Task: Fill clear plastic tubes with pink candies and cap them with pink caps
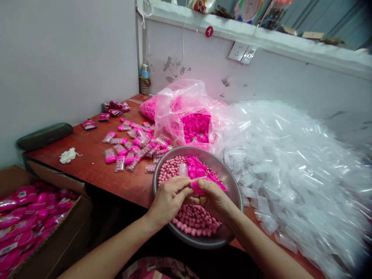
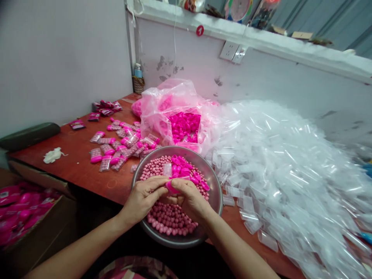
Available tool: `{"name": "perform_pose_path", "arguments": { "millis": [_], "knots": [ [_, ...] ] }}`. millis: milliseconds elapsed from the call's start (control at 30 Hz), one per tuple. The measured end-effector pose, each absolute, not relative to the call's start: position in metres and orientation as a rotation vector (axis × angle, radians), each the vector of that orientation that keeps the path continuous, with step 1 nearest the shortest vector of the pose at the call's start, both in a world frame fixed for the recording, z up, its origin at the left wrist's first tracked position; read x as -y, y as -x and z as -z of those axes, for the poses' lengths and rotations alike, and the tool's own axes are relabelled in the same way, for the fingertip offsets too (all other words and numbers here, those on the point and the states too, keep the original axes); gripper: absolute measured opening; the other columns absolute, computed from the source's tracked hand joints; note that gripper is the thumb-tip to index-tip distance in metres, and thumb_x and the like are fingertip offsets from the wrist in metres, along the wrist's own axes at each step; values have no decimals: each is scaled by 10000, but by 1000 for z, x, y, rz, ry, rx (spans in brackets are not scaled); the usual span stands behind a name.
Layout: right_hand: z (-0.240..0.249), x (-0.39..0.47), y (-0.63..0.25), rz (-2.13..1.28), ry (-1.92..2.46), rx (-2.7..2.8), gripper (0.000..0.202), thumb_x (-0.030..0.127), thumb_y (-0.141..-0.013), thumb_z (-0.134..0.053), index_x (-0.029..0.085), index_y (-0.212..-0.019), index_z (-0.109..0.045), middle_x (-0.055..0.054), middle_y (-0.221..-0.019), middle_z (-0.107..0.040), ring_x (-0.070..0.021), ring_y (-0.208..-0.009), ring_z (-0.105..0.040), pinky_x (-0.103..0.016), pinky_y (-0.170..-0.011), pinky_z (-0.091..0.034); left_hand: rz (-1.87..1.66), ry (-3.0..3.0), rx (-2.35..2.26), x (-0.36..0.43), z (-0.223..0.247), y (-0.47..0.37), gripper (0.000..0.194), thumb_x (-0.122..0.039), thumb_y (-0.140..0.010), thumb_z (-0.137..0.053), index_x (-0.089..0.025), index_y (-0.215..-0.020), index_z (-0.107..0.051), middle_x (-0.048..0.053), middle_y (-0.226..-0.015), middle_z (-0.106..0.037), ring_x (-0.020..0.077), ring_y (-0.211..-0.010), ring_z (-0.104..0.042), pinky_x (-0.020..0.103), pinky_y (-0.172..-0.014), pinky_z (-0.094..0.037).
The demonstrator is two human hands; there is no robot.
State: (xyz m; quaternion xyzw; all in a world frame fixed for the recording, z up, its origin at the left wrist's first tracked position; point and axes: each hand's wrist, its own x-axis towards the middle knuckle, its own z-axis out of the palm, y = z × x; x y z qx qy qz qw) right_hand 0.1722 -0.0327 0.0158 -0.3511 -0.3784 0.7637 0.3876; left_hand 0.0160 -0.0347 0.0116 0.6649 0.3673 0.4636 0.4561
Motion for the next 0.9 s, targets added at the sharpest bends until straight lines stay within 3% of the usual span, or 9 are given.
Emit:
{"name": "perform_pose_path", "arguments": {
  "millis": [133,300,367,467,633,900],
  "knots": [
    [-18,19,-188,-1685,1086,1298,422,522,-816,-506,199,-1065,-613,-83,-985,-652,-185,-830,-627,-369,-760,-507,-1186,-1506,-982,8,-17,-6,275,-223,-812,-566,-200,-1067,-666,48,-1061,-683,216,-995,-613,322,-909,-455],
    [-19,-21,-215,-557,1534,1955,256,338,-844,-521,189,-1023,-626,-74,-987,-658,-199,-893,-609,-348,-810,-467,-1542,-1514,-1178,-48,-39,24,448,-292,-786,-605,-166,-1213,-554,79,-1266,-556,227,-1171,-505,346,-1010,-379],
    [-15,-36,-216,-296,1575,2131,220,254,-844,-515,170,-1007,-636,-90,-991,-658,-209,-903,-604,-344,-812,-455,-1551,-1582,-1202,-51,-44,29,467,-294,-792,-598,-156,-1233,-531,85,-1277,-545,221,-1182,-496,345,-1013,-378],
    [-11,-49,-210,-235,1562,2229,207,210,-835,-521,151,-990,-646,-112,-1016,-644,-222,-922,-593,-340,-812,-440,-1409,-1658,-1225,-30,-37,25,366,-298,-821,-558,-160,-1158,-597,74,-1173,-625,211,-1094,-569,333,-967,-429],
    [-19,-37,-209,-271,1467,2504,145,222,-847,-522,185,-898,-653,-48,-889,-645,-162,-808,-599,-252,-721,-436,-1277,-1671,-1240,9,-11,11,278,-243,-835,-538,-150,-1073,-645,56,-1055,-685,177,-973,-632,274,-875,-485],
    [-11,-6,-215,140,1558,2891,151,259,-881,-471,160,-848,-580,-81,-876,-617,-207,-830,-566,-281,-658,-401,-1247,-1824,-1247,10,-8,4,227,-187,-835,-534,-138,-1009,-671,53,-983,-707,153,-895,-651,235,-818,-490]
  ]
}}
